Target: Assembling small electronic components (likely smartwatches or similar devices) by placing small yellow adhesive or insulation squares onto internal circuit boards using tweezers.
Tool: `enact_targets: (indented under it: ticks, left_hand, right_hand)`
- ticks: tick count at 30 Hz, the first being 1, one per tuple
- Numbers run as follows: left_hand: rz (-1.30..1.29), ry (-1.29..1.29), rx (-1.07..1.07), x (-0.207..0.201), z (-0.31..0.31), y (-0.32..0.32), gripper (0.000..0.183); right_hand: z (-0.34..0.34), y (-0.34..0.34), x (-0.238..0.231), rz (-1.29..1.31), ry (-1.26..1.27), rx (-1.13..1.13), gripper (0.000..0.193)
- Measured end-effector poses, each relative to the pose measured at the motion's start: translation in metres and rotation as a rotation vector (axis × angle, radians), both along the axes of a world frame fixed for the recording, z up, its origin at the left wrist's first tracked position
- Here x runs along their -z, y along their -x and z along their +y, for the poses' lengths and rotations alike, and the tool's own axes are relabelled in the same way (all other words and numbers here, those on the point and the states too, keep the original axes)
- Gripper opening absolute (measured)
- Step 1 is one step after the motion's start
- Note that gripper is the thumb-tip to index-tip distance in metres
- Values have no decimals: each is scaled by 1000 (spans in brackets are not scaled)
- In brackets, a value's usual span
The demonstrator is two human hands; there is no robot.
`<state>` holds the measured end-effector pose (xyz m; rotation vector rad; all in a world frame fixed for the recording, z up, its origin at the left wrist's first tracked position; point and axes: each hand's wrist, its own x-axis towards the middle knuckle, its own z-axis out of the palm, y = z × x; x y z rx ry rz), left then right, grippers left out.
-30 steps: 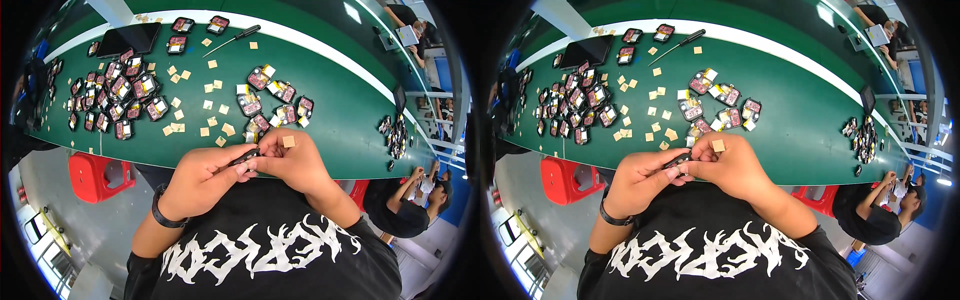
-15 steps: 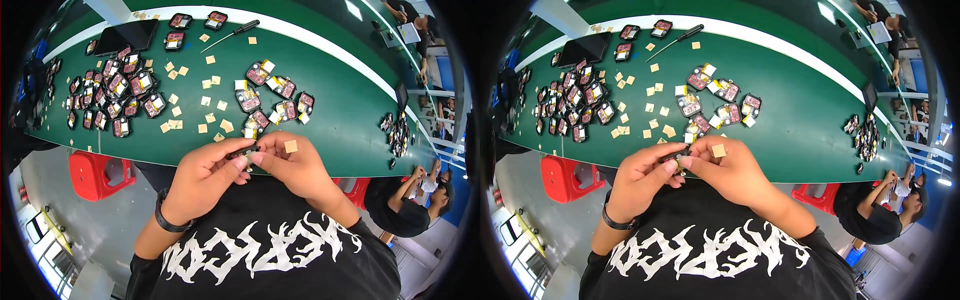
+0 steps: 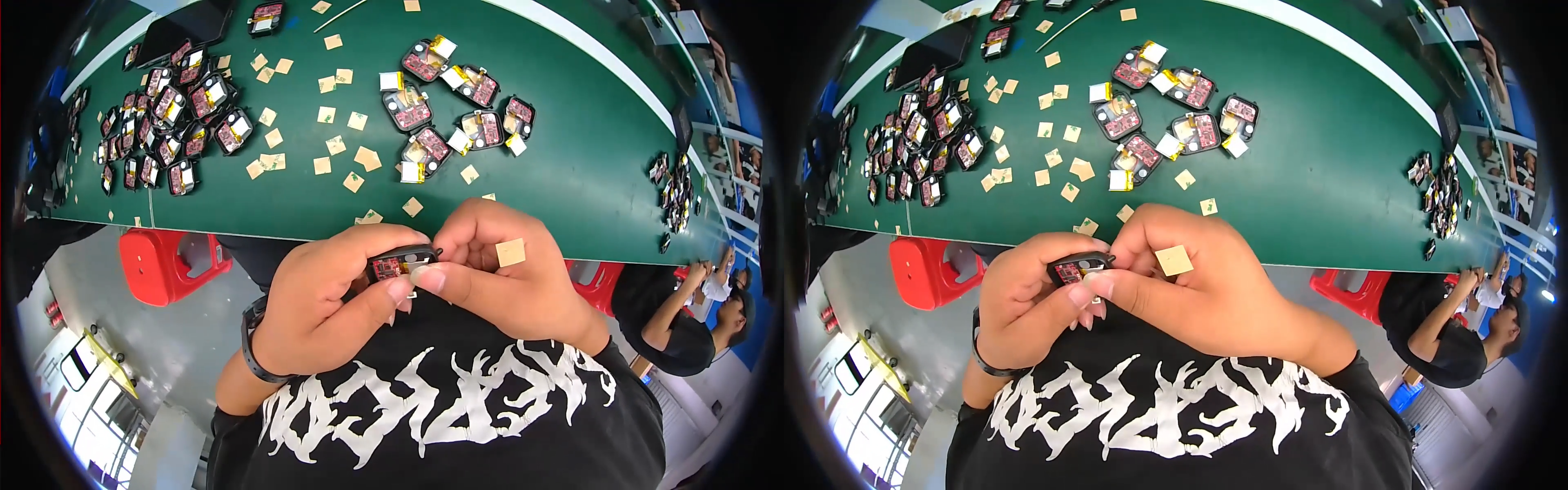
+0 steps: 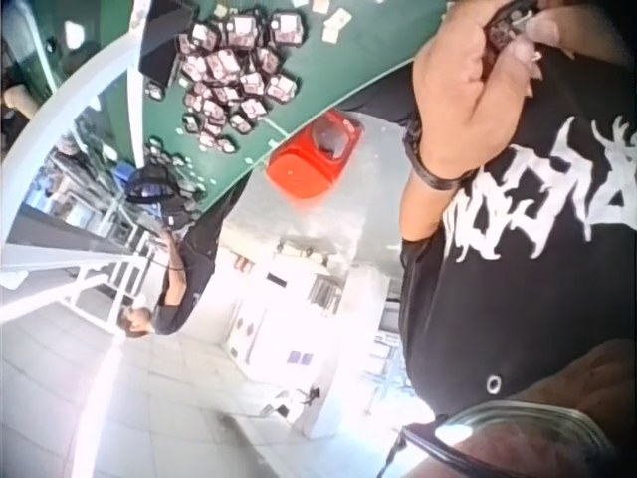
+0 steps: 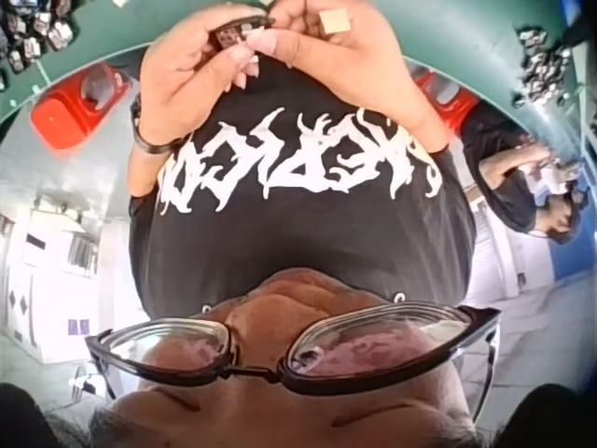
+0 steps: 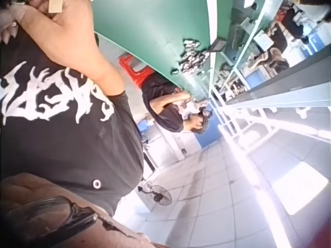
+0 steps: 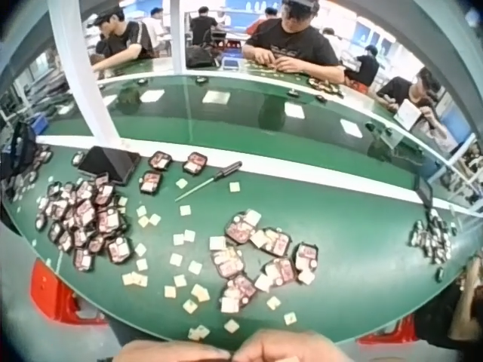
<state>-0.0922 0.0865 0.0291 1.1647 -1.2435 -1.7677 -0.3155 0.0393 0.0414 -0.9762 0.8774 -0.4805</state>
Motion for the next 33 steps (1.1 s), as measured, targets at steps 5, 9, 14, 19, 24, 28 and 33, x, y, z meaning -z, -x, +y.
enact_targets:
  ticks: [5,9,14,19,24,28,33]
  left_hand:
    - [115,-7,17,-4,-2,0,48]
    - [70,132,54,0,0,2,50]
    - [-11,248,45,0,0,4,45]
    - [-462,507,-144,6,-8,0,28]
    - [-1071,619,-725,18,-49,-83,24]
    - [-1285,569,-830,15,-76,-173,24]
    - [-1716,663,-613,12,-113,-207,32]
  right_hand:
    - [-2,5,-6,-24,-61,-1,13]
    - [-1,10,-6,-44,-8,-7,11]
    - [2,10,-4,-54,28,31,11]
    - [-11,6,0,58,-95,-77,10]
    - [3,19,37,-126,-400,45,33]
    - [6,24,41,-49,-337,4,42]
    - [-24,36,28,63,19,221,58]
